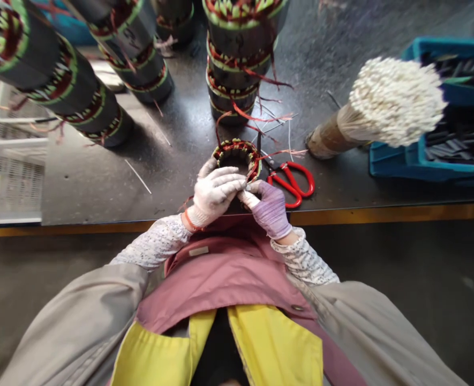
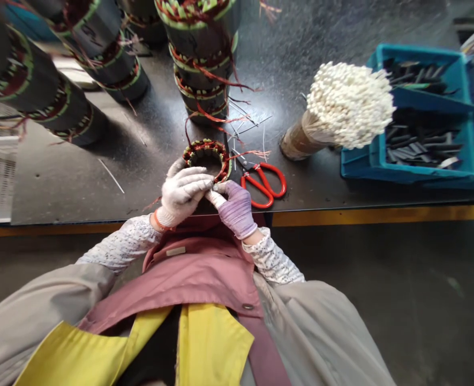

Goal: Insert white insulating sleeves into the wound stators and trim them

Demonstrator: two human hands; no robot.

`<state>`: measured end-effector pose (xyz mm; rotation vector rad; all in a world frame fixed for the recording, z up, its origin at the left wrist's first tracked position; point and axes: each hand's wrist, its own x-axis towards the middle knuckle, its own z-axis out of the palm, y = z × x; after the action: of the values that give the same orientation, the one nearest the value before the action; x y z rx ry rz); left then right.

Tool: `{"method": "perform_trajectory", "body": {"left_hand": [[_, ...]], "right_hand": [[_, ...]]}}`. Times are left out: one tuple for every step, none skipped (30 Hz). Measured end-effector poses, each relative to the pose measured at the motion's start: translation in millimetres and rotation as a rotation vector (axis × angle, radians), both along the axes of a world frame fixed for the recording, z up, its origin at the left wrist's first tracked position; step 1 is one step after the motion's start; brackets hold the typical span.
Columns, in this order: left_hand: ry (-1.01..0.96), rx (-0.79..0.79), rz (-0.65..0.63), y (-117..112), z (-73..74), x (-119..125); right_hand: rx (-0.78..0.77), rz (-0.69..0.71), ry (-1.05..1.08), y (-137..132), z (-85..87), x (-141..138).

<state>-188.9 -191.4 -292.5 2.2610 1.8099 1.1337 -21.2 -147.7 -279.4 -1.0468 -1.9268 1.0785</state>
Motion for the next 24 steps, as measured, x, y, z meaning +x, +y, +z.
{"method": "perform_trajectory", "body": {"left_hand": [[0.003, -0.012, -0.012, 0, -0.5, 0], [0.002, -0.023, -0.025, 1, -0.6, -1], [-0.002, -0.03, -0.032, 1, -0.2, -1], [-0.008, -0.038, -0.038, 2, 0.7, -1], [-0.015, -0.047, -0.04, 2, 2.1, -2], [-0.024, -0.056, -0.037, 2, 4.0, -2], [-0.031, -0.066, -0.033, 2, 6.2, -3], [-0.034, -0.075, -0.032, 2, 8.3, -4], [-0.034, -0.081, -0.038, 2, 10.2, -5], [-0.029, -0.081, -0.05, 3, 11.4, -6], [-0.017, -0.071, -0.066, 3, 11.8, -7], [0.005, -0.059, -0.087, 4, 11.5, -9], [0.034, -0.047, -0.107, 4, 10.7, -12], [0.069, -0.043, -0.124, 4, 9.7, -15], [0.109, -0.048, -0.143, 3, 9.1, -19], [0.151, -0.062, -0.164, 2, 9.2, -22], [0.189, -0.076, -0.192, 2, 10.4, -26], [0.224, -0.091, -0.226, 1, 12.8, -29], [0.258, -0.102, -0.257, 0, 16.3, -31], [0.291, -0.116, -0.28, 0, 20.8, -32], [0.327, -0.133, -0.294, 1, 26.0, -32], [0.368, -0.155, -0.3, 2, 31.6, -31], [0.413, -0.18, -0.3, 2, 37.4, -28], [0.459, -0.205, -0.295, 3, 43.2, -25]], "right_hand": [[0.097, -0.011, -0.038, 2, -2.4, 0], [0.218, -0.021, -0.094, 3, -3.2, 0], [0.349, -0.024, -0.16, 4, -2.1, 2], [0.474, -0.013, -0.226, 5, 1.0, 4], [0.582, 0.014, -0.282, 5, 5.8, 8], [0.664, 0.054, -0.322, 5, 11.7, 13], [0.726, 0.095, -0.334, 5, 18.1, 18], [0.762, 0.126, -0.321, 4, 24.4, 23], [0.762, 0.134, -0.291, 3, 30.0, 28], [0.706, 0.123, -0.245, 0, 34.4, 31], [0.582, 0.098, -0.166, -3, 37.6, 31], [0.414, 0.069, -0.067, -7, 39.7, 30], [0.245, 0.045, 0.031, -11, 41.0, 28], [0.074, 0.049, 0.124, -17, 42.0, 25], [-0.098, 0.079, 0.217, -22, 43.3, 21], [-0.265, 0.131, 0.305, -25, 45.2, 18], [-0.437, 0.181, 0.398, -27, 48.0, 15], [-0.597, 0.211, 0.492, -25, 51.4, 12], [-0.747, 0.217, 0.598, -19, 55.6, 7], [-0.857, 0.197, 0.688, -10, 60.1, 1], [-0.903, 0.15, 0.744, 2, 64.8, -7], [-0.912, 0.103, 0.761, 15, 69.3, -16], [-0.909, 0.059, 0.727, 29, 73.5, -25], [-0.864, 0.02, 0.66, 43, 77.0, -33]]}}
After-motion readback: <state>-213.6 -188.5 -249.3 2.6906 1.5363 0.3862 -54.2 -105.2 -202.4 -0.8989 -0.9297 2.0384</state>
